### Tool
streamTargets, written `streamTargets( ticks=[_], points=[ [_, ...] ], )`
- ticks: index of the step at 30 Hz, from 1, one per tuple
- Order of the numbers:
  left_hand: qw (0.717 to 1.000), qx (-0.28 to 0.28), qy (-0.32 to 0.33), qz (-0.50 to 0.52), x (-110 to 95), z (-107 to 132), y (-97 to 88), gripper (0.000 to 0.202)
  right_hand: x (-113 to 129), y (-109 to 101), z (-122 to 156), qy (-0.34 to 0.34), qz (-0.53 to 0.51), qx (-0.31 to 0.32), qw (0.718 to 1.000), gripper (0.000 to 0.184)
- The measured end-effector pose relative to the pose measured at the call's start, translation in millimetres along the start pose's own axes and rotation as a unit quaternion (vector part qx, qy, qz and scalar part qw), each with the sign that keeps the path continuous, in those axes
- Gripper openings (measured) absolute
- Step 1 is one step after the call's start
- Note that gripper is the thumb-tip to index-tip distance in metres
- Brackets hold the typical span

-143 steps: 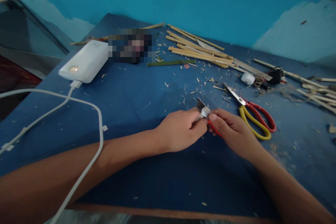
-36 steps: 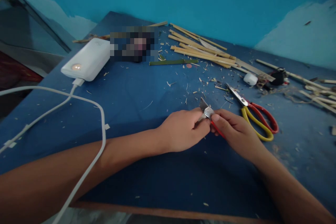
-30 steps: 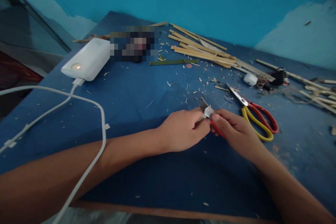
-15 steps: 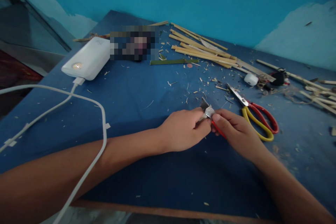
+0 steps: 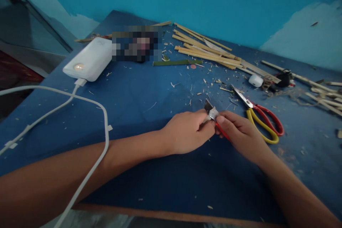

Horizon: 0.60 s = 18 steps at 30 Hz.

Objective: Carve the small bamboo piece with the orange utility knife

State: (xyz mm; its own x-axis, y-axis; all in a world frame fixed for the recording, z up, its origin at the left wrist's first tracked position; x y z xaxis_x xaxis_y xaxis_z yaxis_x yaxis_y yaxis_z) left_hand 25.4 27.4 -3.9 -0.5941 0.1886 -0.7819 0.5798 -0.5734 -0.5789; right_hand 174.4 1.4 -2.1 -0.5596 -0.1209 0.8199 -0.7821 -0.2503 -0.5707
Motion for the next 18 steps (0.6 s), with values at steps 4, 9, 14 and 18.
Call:
streamTargets(
  ticks=[4,9,14,18],
  points=[
    [1.0,-0.001,0.007,0.005,0.7,0.4,-0.3,0.03,-0.6,0.4,0.8,0.0,-0.003,0.003,1.0,0.031],
    [1.0,-0.004,0.015,0.009,1.5,0.1,0.4,0.03,-0.4,1.4,0.3,-0.005,0.001,0.003,1.0,0.032],
    [1.0,-0.007,0.013,0.007,0.4,0.1,0.1,0.029,-0.2,1.4,-0.1,-0.005,0.002,0.005,1.0,0.032],
    [1.0,-0.006,0.012,0.007,-0.4,0.3,-0.8,0.029,0.8,0.3,-0.2,-0.008,0.004,0.003,1.0,0.032]
  ],
)
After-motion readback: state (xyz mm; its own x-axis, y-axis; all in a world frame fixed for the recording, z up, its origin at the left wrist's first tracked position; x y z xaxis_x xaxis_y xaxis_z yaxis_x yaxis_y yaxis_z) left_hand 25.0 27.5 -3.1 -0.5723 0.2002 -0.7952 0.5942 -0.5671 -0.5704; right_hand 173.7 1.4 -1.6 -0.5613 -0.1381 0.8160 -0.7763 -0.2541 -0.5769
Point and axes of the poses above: each hand's wrist, its own z-axis away from the middle knuckle, its own y-axis out of the palm, x = y × z, the point moved 4 cm from there along -z, towards the middle knuckle, and after that the axes turned 8 degrees about -y, right-handed, at the moved point
